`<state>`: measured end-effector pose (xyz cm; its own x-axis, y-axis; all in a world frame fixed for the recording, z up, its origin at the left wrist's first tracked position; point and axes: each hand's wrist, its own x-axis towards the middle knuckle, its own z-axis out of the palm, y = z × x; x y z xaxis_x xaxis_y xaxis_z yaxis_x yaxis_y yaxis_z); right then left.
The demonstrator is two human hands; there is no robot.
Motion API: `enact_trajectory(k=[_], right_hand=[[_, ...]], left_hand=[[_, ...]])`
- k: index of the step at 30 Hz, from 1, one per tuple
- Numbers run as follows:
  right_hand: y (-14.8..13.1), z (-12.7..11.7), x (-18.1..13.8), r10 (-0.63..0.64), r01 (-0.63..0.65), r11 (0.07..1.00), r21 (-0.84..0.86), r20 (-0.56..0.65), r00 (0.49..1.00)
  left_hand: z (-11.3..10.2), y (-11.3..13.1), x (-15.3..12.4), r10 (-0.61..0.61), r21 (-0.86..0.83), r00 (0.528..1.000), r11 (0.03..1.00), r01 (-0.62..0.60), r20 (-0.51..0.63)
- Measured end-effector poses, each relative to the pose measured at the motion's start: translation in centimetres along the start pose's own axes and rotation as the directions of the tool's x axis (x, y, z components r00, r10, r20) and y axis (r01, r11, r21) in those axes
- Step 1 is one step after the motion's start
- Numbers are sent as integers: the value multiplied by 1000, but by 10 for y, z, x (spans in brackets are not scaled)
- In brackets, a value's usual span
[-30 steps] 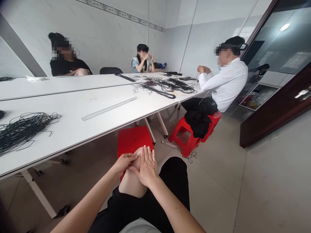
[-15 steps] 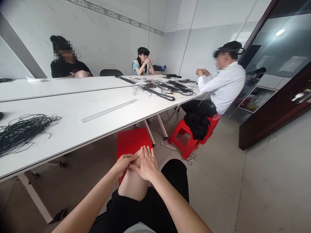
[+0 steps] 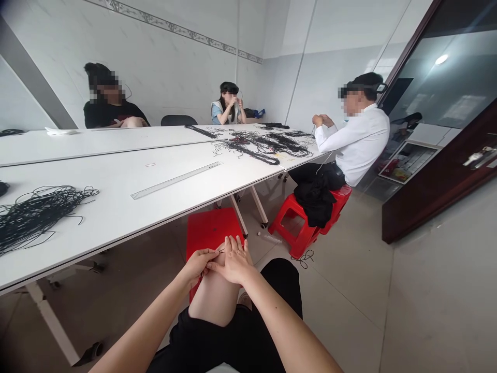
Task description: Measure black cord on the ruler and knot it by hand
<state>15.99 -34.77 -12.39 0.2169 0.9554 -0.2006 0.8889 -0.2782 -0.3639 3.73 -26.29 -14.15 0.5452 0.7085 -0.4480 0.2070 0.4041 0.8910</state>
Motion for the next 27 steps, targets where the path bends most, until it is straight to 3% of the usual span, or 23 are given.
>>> enact_trajectory(k=[6, 27], right_hand=[[-2, -13, 1, 36, -39, 999, 21, 123, 992], [-2, -23, 17, 92, -87, 996, -33, 222, 971]], left_hand=[[3, 0, -1, 1, -11, 999, 1000, -1, -32], [7, -1, -1, 21, -64, 997, 998, -25, -75]])
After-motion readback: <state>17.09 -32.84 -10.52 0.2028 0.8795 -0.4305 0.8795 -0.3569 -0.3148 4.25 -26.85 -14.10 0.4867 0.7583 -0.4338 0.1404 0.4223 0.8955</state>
